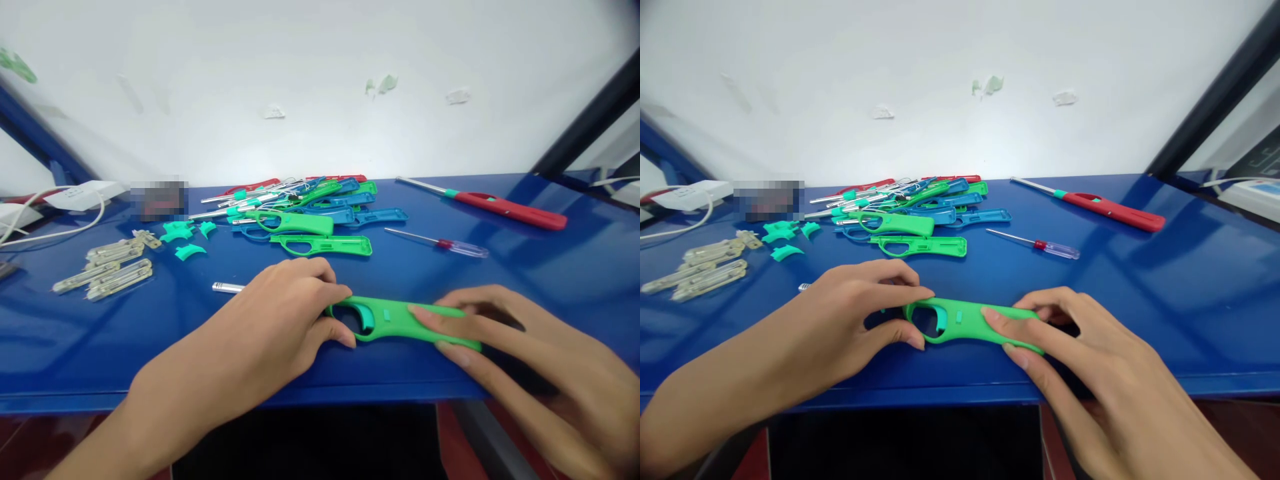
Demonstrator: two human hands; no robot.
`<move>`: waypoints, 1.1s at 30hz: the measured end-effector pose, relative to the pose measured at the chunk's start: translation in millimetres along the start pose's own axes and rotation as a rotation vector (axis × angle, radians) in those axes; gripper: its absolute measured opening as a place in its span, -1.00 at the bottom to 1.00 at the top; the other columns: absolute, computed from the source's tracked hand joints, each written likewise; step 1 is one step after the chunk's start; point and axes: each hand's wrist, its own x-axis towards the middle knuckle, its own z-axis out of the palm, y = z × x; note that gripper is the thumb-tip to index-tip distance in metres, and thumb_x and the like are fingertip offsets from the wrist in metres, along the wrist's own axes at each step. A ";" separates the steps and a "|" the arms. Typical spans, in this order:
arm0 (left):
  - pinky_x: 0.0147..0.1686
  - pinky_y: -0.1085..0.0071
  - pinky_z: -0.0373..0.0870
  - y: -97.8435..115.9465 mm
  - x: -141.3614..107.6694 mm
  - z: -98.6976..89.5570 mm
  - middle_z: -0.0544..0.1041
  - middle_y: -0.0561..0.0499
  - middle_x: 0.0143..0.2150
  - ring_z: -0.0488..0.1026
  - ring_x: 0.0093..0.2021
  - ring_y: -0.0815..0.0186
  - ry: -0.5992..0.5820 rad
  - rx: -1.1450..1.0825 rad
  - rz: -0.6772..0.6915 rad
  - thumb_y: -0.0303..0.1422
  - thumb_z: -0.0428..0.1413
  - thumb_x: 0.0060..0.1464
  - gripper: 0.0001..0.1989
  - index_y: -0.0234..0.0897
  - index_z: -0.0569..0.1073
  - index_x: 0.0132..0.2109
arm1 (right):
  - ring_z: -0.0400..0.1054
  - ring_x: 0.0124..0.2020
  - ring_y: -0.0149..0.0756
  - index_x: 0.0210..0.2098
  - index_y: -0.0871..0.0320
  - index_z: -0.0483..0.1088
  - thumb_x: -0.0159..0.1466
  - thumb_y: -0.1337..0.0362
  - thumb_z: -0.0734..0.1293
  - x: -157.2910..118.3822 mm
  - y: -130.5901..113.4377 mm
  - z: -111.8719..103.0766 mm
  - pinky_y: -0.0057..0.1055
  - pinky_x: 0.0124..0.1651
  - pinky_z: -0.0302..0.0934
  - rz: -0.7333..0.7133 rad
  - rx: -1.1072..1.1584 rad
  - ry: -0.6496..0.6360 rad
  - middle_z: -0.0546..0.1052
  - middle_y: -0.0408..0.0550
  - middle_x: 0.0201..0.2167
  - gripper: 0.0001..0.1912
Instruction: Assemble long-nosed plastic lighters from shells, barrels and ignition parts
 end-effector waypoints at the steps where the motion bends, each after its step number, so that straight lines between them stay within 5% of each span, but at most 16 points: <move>1: 0.05 0.20 0.55 -0.2 0.4 -0.5 0.70 -0.01 0.18 0.68 0.03 0.15 -0.001 -0.007 -0.004 -0.21 0.33 0.59 -0.88 -0.08 0.74 0.07 | 0.70 0.11 0.00 0.54 -0.43 0.49 0.65 0.03 0.33 0.0 0.4 0.3 -0.11 0.11 0.64 -0.008 0.000 -0.001 0.68 -0.09 0.26 -0.49; 10: 0.13 0.11 0.50 5.2 -6.2 2.6 0.61 -0.01 0.21 0.62 0.09 0.14 -0.013 0.033 -0.002 -0.23 0.22 0.66 -0.87 -0.07 0.66 0.16 | 0.61 0.31 0.01 0.59 -0.44 0.40 0.68 0.00 0.31 -1.7 -0.1 2.1 -0.10 0.24 0.62 0.018 -0.026 -0.030 0.54 -0.08 0.40 -0.48; 15: 0.08 0.09 0.52 9.5 -9.0 1.8 0.61 -0.03 0.17 0.62 0.07 0.11 -0.015 0.133 0.058 -0.32 0.20 0.66 -0.88 -0.12 0.63 0.18 | 0.65 0.22 -0.03 0.54 -0.40 0.46 0.67 -0.01 0.34 1.1 -2.2 3.8 -0.13 0.21 0.62 0.017 0.010 -0.013 0.57 -0.08 0.35 -0.51; 24: 0.45 -0.06 0.47 12.3 -15.0 10.8 0.51 -0.16 0.38 0.46 0.38 -0.06 -0.029 0.353 0.091 -0.52 0.15 0.60 -0.67 -0.21 0.48 0.38 | 0.66 0.18 -0.17 0.47 -0.38 0.51 0.71 0.00 0.28 11.1 -5.8 3.4 -0.22 0.23 0.54 0.006 -0.021 0.029 0.62 -0.18 0.29 -0.59; 33: 0.10 -0.03 0.67 22.6 -6.4 5.1 0.68 -0.27 0.14 0.65 0.12 -0.11 0.088 0.511 0.240 -0.60 0.05 0.56 -0.66 -0.50 0.60 0.31 | 0.66 0.07 -0.37 0.36 -0.35 0.59 0.76 0.02 0.24 18.7 -12.0 2.9 -0.40 0.21 0.42 -0.066 -0.091 0.129 0.67 -0.28 0.15 -0.65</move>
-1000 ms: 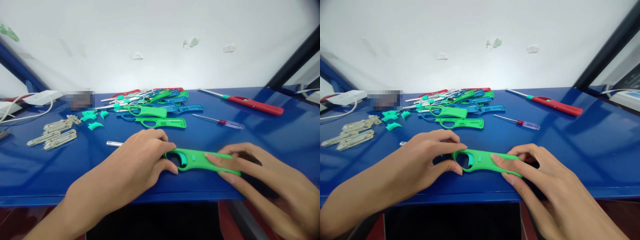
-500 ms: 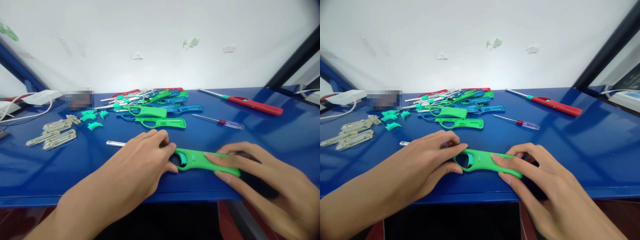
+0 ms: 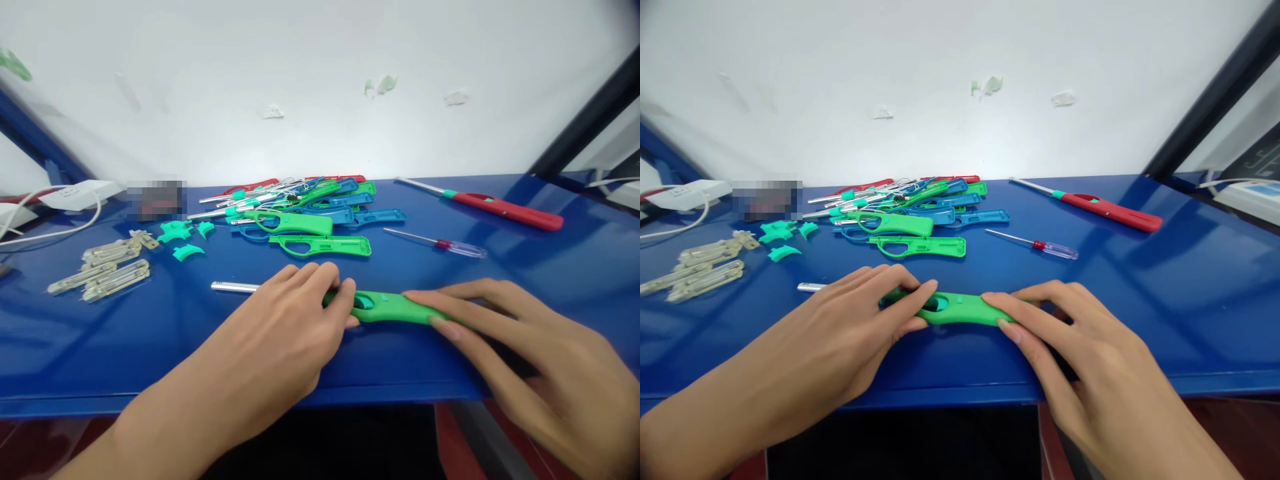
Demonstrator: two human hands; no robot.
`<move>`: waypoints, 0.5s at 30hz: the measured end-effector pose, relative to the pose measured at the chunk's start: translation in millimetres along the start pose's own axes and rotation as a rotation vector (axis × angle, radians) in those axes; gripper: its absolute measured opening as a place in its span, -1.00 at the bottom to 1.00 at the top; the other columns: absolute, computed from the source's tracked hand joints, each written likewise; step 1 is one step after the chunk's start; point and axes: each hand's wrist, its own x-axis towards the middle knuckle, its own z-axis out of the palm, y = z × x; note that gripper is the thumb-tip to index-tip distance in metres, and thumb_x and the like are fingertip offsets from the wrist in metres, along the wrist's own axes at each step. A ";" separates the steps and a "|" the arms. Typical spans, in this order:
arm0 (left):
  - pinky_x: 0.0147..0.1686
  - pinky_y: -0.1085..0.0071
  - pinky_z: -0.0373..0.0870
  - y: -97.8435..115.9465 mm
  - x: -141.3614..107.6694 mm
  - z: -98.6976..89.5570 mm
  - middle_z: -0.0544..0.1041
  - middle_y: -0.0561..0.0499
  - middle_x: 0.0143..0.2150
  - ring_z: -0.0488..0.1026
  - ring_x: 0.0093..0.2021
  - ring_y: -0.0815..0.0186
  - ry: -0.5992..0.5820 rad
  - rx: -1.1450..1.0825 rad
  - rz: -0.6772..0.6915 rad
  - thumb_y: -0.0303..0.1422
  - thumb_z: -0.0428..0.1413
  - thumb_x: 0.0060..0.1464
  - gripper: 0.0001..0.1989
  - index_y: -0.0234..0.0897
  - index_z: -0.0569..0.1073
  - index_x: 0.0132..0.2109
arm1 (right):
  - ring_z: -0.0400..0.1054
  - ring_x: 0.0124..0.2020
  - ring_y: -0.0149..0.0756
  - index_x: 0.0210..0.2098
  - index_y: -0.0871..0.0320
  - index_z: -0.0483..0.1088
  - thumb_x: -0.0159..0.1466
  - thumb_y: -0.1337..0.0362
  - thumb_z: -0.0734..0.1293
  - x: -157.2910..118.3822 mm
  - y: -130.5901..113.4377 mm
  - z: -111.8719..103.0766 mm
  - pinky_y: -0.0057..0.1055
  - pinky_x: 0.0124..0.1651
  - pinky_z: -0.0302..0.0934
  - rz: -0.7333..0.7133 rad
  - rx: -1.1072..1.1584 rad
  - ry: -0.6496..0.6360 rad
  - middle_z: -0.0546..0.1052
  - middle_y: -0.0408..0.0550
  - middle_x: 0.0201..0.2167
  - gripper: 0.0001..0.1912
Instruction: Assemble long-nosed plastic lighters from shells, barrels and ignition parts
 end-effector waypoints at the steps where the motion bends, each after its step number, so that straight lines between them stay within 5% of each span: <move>1: 0.09 -0.04 0.68 1.4 1.3 -0.6 0.69 -0.27 0.10 0.67 0.08 -0.11 0.016 0.029 0.003 -0.56 0.03 0.59 -0.67 -0.51 0.62 0.28 | 0.66 0.06 -0.38 0.36 -0.34 0.59 0.76 0.03 0.23 0.2 -0.2 -0.2 -0.41 0.22 0.41 -0.007 -0.004 0.009 0.67 -0.28 0.15 -0.65; 4: 0.08 -0.04 0.69 2.7 3.3 0.0 0.70 -0.25 0.02 0.69 0.00 -0.10 0.036 0.080 0.013 -0.57 0.06 0.55 -0.70 -0.50 0.66 0.21 | 0.66 0.06 -0.40 0.36 -0.31 0.58 0.77 0.05 0.22 1.7 -1.2 -0.1 -0.42 0.23 0.39 -0.016 -0.018 0.013 0.67 -0.28 0.14 -0.65; 9: 0.08 0.04 0.68 -1.3 3.8 3.7 0.66 -0.20 -0.01 0.67 -0.03 -0.06 0.036 0.097 0.029 -0.78 0.14 0.16 -0.51 -0.53 0.65 0.19 | 0.64 0.04 -0.37 0.35 -0.30 0.57 0.77 0.04 0.21 5.8 -2.4 1.8 -0.39 0.16 0.40 -0.032 -0.036 0.019 0.67 -0.28 0.11 -0.65; 15: -0.05 0.03 0.72 1.4 8.8 2.7 0.69 -0.24 -0.06 0.71 -0.10 -0.09 0.043 0.092 0.025 -0.78 0.06 0.12 -0.53 -0.53 0.68 0.09 | 0.64 0.06 -0.32 0.38 -0.29 0.54 0.75 -0.03 0.24 2.4 -0.5 4.2 -0.33 0.17 0.43 -0.019 -0.058 -0.007 0.64 -0.24 0.15 -0.66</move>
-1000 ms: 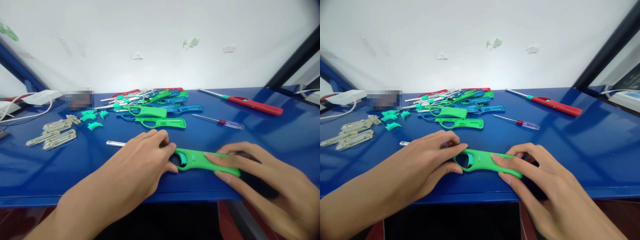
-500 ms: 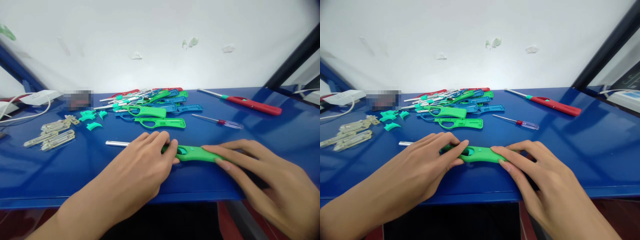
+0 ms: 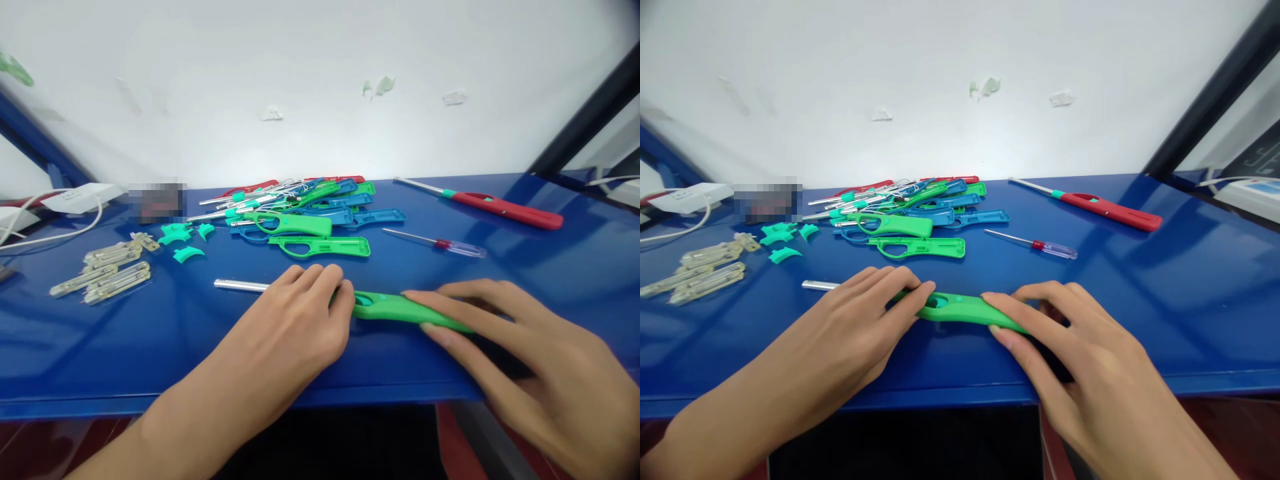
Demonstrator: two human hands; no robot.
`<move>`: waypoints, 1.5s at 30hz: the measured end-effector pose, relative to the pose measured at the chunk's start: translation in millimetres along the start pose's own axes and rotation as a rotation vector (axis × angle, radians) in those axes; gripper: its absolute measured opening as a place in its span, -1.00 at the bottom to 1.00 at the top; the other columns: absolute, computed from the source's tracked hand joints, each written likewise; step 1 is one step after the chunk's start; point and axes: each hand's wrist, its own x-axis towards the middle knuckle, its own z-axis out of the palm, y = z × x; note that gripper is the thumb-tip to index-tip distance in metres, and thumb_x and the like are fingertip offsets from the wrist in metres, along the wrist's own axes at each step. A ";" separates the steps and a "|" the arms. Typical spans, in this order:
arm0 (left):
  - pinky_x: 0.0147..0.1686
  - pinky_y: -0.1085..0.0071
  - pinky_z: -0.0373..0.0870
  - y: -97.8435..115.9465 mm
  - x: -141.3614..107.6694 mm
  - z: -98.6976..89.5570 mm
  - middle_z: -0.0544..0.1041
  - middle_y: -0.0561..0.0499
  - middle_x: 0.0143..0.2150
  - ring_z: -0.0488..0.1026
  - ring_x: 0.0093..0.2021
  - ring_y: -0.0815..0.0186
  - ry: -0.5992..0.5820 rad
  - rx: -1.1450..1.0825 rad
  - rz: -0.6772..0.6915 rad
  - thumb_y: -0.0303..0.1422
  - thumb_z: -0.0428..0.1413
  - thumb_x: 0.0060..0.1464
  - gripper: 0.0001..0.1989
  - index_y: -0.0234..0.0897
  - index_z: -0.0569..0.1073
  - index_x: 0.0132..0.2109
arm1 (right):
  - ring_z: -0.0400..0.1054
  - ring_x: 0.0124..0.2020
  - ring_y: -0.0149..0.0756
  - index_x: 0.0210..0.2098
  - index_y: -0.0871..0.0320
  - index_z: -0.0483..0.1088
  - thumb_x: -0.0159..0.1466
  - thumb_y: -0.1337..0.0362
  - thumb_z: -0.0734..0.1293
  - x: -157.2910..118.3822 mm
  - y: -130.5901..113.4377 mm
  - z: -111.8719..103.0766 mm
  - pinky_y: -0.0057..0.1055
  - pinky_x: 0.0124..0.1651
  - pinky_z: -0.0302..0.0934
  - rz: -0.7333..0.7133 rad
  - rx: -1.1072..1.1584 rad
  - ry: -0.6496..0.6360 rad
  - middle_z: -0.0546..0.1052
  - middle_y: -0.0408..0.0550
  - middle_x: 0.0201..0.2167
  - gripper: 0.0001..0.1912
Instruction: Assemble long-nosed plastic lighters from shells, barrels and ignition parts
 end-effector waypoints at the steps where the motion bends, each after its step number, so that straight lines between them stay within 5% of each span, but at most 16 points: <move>1: -0.08 0.02 0.73 0.8 0.4 -0.4 0.70 -0.26 -0.06 0.72 -0.10 -0.11 0.000 0.009 -0.001 -0.79 0.04 0.12 -0.52 -0.54 0.68 0.09 | 0.65 0.05 -0.32 0.38 -0.29 0.54 0.75 -0.05 0.25 -1.1 -0.1 0.1 -0.33 0.16 0.44 0.006 -0.004 0.002 0.64 -0.23 0.15 -0.66; 8: -0.19 0.11 0.73 0.6 2.3 -1.8 0.75 -0.27 -0.07 0.77 -0.11 -0.07 0.016 0.065 0.007 -0.79 -0.06 0.22 -0.50 -0.54 0.69 0.06 | 0.68 -0.06 -0.39 0.38 -0.31 0.55 0.75 -0.05 0.24 -2.3 -2.6 -0.3 -0.38 0.07 0.46 0.018 0.030 0.018 0.66 -0.27 0.04 -0.66; 19: 0.10 0.00 0.72 2.9 -3.8 2.7 0.74 -0.30 0.09 0.76 0.07 -0.13 0.015 0.072 -0.017 -0.77 -0.05 0.19 -0.47 -0.56 0.61 0.20 | 0.70 -0.21 -0.36 0.38 -0.24 0.57 0.76 0.01 0.24 1.8 -1.6 -5.1 -0.38 -0.10 0.49 -0.054 0.017 0.016 0.68 -0.24 -0.06 -0.64; 27: -0.08 0.10 0.70 1.1 1.0 1.7 0.75 -0.27 -0.02 0.75 -0.07 -0.05 0.047 0.069 -0.034 -0.76 -0.08 0.23 -0.51 -0.49 0.66 0.07 | 0.76 -0.20 -0.19 0.37 -0.24 0.60 0.68 -0.10 0.35 -1.4 -1.8 -1.9 -0.29 -0.13 0.56 0.063 0.044 0.098 0.79 -0.22 -0.07 -0.62; 32: -0.20 0.12 0.67 0.0 1.5 -0.4 0.75 -0.27 -0.07 0.74 -0.15 -0.04 0.055 0.052 -0.029 -0.77 -0.09 0.25 -0.52 -0.49 0.68 0.02 | 0.79 -0.14 -0.10 0.13 -0.26 0.71 0.65 -0.10 0.39 -1.6 -3.8 -2.5 -0.20 -0.11 0.64 0.088 0.115 0.086 0.82 -0.21 -0.03 -0.74; 42: 0.16 -0.10 0.71 0.9 -10.6 4.1 0.72 -0.38 0.18 0.72 0.16 -0.18 0.014 -0.025 -0.045 -0.73 0.01 0.32 -0.50 -0.59 0.58 0.31 | 0.75 -0.31 -0.19 0.07 -0.25 0.70 0.58 -0.15 0.47 4.0 -0.9 -5.4 -0.22 -0.15 0.65 0.114 0.105 0.111 0.83 -0.33 -0.15 -0.76; 45: 0.25 -0.10 0.70 -0.6 -18.2 0.7 0.70 -0.32 0.30 0.69 0.26 -0.15 -0.036 -0.107 -0.063 -0.69 0.07 0.40 -0.50 -0.43 0.57 0.37 | 0.78 -0.21 -0.11 0.08 -0.27 0.72 0.58 -0.12 0.48 1.6 -3.3 -4.5 -0.15 -0.09 0.68 0.132 0.139 0.120 0.84 -0.30 -0.08 -0.78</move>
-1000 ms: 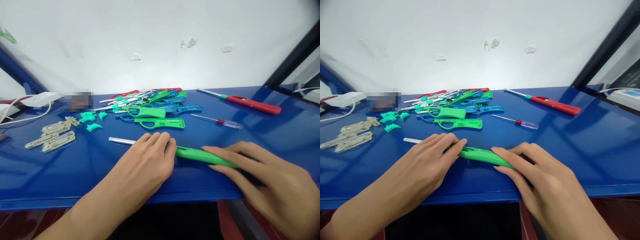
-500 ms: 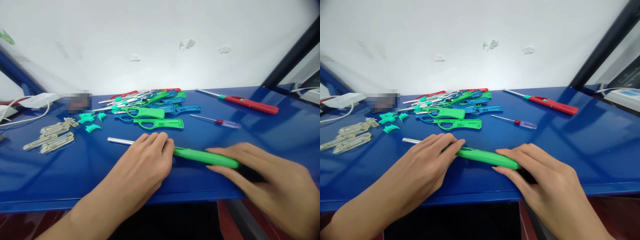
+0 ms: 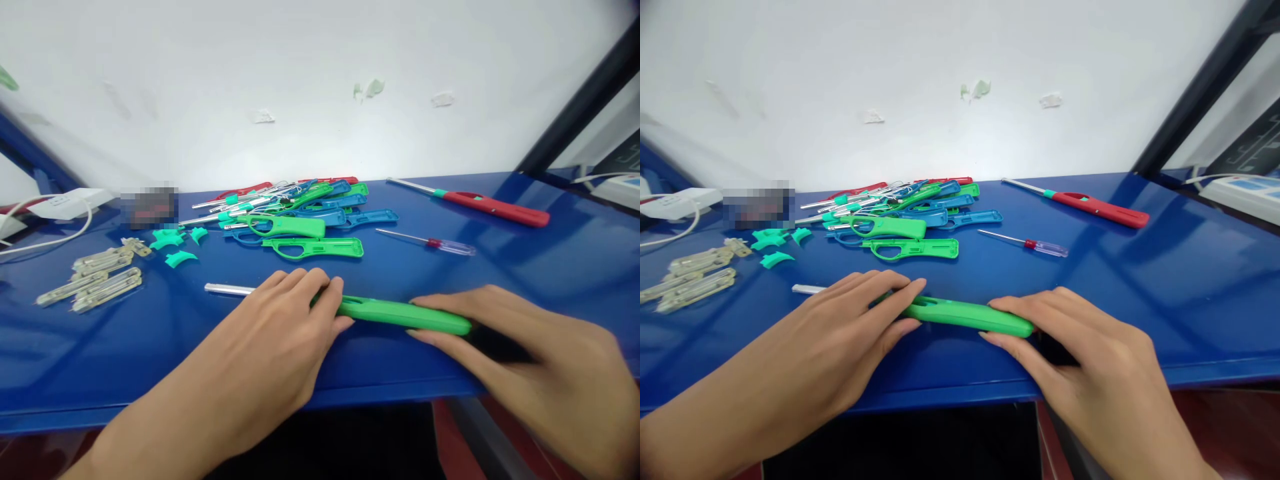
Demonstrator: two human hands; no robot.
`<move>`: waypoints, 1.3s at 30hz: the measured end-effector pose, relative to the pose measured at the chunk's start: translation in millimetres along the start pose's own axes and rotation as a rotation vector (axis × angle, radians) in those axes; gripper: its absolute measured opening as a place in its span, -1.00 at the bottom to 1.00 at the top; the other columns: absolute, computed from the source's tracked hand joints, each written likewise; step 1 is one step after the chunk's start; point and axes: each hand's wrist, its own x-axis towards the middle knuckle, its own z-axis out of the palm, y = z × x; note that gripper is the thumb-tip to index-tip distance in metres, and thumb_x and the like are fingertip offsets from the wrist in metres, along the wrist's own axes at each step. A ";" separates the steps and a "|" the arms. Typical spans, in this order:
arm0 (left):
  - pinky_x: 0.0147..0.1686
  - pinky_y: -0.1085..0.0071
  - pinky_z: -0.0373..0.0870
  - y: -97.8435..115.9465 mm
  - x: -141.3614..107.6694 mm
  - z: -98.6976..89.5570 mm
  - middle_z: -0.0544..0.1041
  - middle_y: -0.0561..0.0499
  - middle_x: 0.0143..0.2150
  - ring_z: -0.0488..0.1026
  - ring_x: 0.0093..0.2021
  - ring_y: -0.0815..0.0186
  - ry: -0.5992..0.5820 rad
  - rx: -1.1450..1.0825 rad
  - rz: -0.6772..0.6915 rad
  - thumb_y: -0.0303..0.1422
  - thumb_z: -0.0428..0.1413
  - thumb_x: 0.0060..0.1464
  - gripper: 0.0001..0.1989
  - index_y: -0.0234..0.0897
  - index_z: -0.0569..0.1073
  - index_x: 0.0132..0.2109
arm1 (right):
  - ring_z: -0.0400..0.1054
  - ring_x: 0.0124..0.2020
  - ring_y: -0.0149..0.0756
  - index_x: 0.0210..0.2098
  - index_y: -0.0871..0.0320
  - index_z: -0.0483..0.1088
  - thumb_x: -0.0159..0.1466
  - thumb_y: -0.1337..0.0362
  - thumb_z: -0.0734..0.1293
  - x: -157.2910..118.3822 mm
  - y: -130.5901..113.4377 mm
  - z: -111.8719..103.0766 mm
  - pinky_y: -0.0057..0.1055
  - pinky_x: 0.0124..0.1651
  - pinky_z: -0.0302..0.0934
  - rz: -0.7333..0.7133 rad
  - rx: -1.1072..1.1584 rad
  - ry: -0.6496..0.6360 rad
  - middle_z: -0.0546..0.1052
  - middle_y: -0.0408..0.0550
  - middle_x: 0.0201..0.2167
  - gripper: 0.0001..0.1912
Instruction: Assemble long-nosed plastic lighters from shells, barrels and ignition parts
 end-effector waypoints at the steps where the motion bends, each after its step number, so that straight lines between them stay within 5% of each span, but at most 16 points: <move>1: 0.29 -0.08 0.68 -1.1 -2.8 -1.3 0.68 -0.26 0.34 0.67 0.29 -0.11 -0.026 -0.041 -0.012 -0.68 0.08 0.43 -0.51 -0.34 0.57 0.39 | 0.78 -0.18 -0.07 0.09 -0.27 0.73 0.59 -0.10 0.48 -1.4 -0.7 0.4 -0.11 -0.06 0.69 0.002 0.011 0.005 0.85 -0.28 -0.05 -0.79; 5: 0.42 0.00 0.56 -5.4 -10.1 -6.4 0.61 -0.12 0.41 0.60 0.35 0.04 -0.122 -0.217 -0.085 -0.55 0.09 0.62 -0.58 -0.08 0.52 0.43 | 0.78 -0.09 -0.03 0.20 -0.32 0.70 0.59 -0.02 0.49 -10.0 0.2 0.0 -0.04 0.00 0.71 -0.009 0.002 -0.016 0.84 -0.27 0.06 -0.77; 12: 0.29 0.09 0.55 -8.6 -4.5 -10.9 0.62 -0.07 0.35 0.63 0.27 0.09 -0.101 -0.361 -0.178 -0.15 0.08 0.74 -0.72 -0.06 0.58 0.35 | 0.76 0.05 0.04 0.24 -0.35 0.65 0.58 0.02 0.48 -21.7 8.5 -4.1 0.04 0.15 0.68 0.045 0.019 -0.093 0.79 -0.25 0.16 -0.73; 17: 0.23 0.19 0.57 -13.0 1.8 -7.2 0.64 0.05 0.27 0.66 0.18 0.16 -0.135 -0.528 -0.272 -0.20 0.29 0.62 -0.85 0.00 0.66 0.21 | 0.75 -0.03 -0.09 0.23 -0.30 0.59 0.59 -0.06 0.45 -16.6 8.0 -2.6 -0.13 0.11 0.65 0.049 0.001 -0.124 0.79 -0.28 0.10 -0.74; 23: 0.27 0.24 0.60 -11.3 8.8 -2.5 0.70 0.12 0.17 0.66 0.18 0.18 -0.097 -0.629 -0.428 -0.32 0.49 0.40 -0.74 0.00 0.72 0.16 | 0.75 -0.01 -0.07 0.22 -0.27 0.60 0.59 -0.10 0.44 -17.7 8.9 -2.9 -0.14 0.13 0.63 0.051 0.005 -0.138 0.78 -0.23 0.12 -0.72; 39: 0.30 0.20 0.53 -6.4 1.2 0.5 0.62 0.06 0.23 0.62 0.16 0.20 -0.070 -0.599 -0.345 -0.34 0.33 0.56 -0.79 -0.03 0.73 0.24 | 0.73 0.04 -0.09 0.24 -0.28 0.62 0.59 -0.13 0.44 -13.9 9.6 1.3 -0.19 0.07 0.63 0.063 0.030 -0.163 0.71 -0.18 0.16 -0.69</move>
